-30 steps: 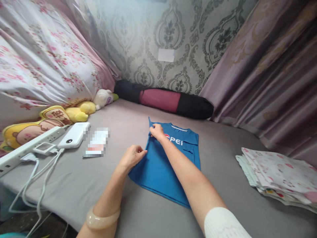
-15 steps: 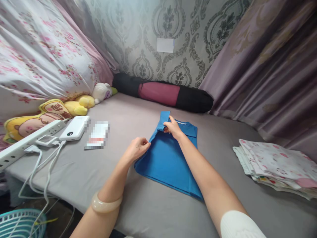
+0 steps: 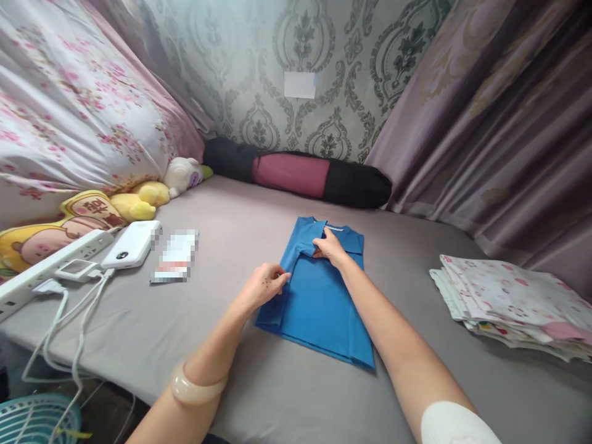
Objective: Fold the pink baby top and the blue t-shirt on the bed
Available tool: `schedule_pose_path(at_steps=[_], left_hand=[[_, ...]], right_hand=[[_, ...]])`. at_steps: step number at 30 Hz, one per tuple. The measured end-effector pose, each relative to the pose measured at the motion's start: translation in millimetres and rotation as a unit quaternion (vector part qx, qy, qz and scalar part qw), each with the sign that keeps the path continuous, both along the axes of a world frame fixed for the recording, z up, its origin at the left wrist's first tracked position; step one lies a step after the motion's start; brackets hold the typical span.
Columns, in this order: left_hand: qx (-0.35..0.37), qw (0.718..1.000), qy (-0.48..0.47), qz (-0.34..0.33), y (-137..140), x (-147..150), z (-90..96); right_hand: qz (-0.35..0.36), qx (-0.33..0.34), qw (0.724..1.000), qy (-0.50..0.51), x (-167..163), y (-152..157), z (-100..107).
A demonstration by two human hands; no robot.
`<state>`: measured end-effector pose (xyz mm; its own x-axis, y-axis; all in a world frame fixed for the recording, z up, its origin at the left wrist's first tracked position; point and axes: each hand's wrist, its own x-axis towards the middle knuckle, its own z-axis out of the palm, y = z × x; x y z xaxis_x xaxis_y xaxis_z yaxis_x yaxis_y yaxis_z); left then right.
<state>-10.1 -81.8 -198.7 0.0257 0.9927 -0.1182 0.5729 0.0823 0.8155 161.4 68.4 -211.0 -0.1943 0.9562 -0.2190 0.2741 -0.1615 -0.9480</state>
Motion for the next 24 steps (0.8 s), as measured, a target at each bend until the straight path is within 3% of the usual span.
schedule_pose_path(at_steps=[9,12,15,17,20,24], left_hand=[[0.050,0.995,0.041,0.076,6.0,-11.1,-6.1],[0.082,0.991,0.080,0.073,6.0,-9.0,-9.7],[0.148,0.980,0.126,0.033,5.2,-5.5,-16.3],[0.194,0.968,0.158,0.004,4.9,-3.5,-21.4],[0.240,0.953,0.182,-0.037,4.9,-0.9,-28.4],[0.254,0.945,0.190,-0.085,4.1,1.2,-37.6]], right_hand=[[-0.036,-0.022,0.996,-0.076,8.6,1.3,4.8],[-0.068,0.053,0.974,-0.209,9.9,4.2,5.1],[-0.096,0.163,0.920,-0.343,2.7,3.2,6.5],[-0.069,0.225,0.892,-0.386,-7.5,1.0,6.5],[0.044,0.279,0.866,-0.412,-27.1,-1.2,2.6],[0.145,0.262,0.853,-0.427,-50.7,2.2,-6.2]])
